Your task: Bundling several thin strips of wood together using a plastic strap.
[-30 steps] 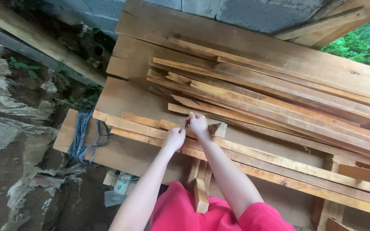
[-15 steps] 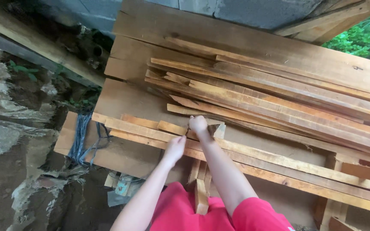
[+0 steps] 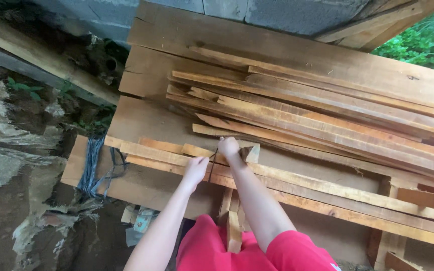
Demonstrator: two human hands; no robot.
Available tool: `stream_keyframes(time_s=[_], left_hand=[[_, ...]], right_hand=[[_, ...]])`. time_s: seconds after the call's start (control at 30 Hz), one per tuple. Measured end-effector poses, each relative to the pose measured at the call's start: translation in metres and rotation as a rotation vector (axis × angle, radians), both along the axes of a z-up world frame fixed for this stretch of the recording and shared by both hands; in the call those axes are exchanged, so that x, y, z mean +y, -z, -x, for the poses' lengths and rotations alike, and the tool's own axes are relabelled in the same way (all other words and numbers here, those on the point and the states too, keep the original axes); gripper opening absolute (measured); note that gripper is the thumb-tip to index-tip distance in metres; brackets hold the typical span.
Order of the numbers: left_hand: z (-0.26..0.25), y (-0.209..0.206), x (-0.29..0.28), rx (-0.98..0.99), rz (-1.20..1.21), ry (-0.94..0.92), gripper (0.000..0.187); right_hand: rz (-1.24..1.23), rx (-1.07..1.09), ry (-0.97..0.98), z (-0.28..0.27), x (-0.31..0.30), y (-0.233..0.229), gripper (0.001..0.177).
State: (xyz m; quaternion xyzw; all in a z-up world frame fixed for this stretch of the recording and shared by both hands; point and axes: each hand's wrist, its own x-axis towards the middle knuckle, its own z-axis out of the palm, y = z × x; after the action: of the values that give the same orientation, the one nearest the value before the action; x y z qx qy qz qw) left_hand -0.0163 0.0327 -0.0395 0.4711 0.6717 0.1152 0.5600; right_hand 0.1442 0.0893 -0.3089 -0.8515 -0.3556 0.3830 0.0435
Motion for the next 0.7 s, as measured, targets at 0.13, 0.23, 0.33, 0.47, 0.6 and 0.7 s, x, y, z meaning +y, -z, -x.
stream_keyframes(time_s=[0.13, 0.23, 0.33, 0.47, 0.6, 0.7], left_hand=[[-0.010, -0.052, -0.006, -0.060, 0.194, -0.123, 0.043], [-0.021, -0.098, 0.009, -0.577, 0.630, -0.206, 0.043], [-0.025, -0.122, 0.027, -0.591, 0.453, -0.272, 0.034], [-0.014, -0.080, 0.032, 0.300, -0.201, 0.516, 0.051], [-0.040, -0.074, 0.038, 0.582, -0.187, 0.723, 0.049], [-0.041, -0.011, 0.034, 0.622, -0.295, 0.801, 0.048]], right_hand=[[-0.010, -0.148, -0.056, 0.005, -0.001, -0.022, 0.048], [0.014, 0.004, 0.023, 0.006, 0.000, -0.046, 0.054], [0.029, -0.022, 0.042, 0.003, 0.000, -0.039, 0.055], [-0.038, 0.008, 0.122, 0.002, -0.004, -0.068, 0.051], [-0.132, 0.149, 0.278, 0.000, -0.008, -0.096, 0.047], [-0.177, 0.244, 0.320, -0.001, -0.007, -0.097, 0.046]])
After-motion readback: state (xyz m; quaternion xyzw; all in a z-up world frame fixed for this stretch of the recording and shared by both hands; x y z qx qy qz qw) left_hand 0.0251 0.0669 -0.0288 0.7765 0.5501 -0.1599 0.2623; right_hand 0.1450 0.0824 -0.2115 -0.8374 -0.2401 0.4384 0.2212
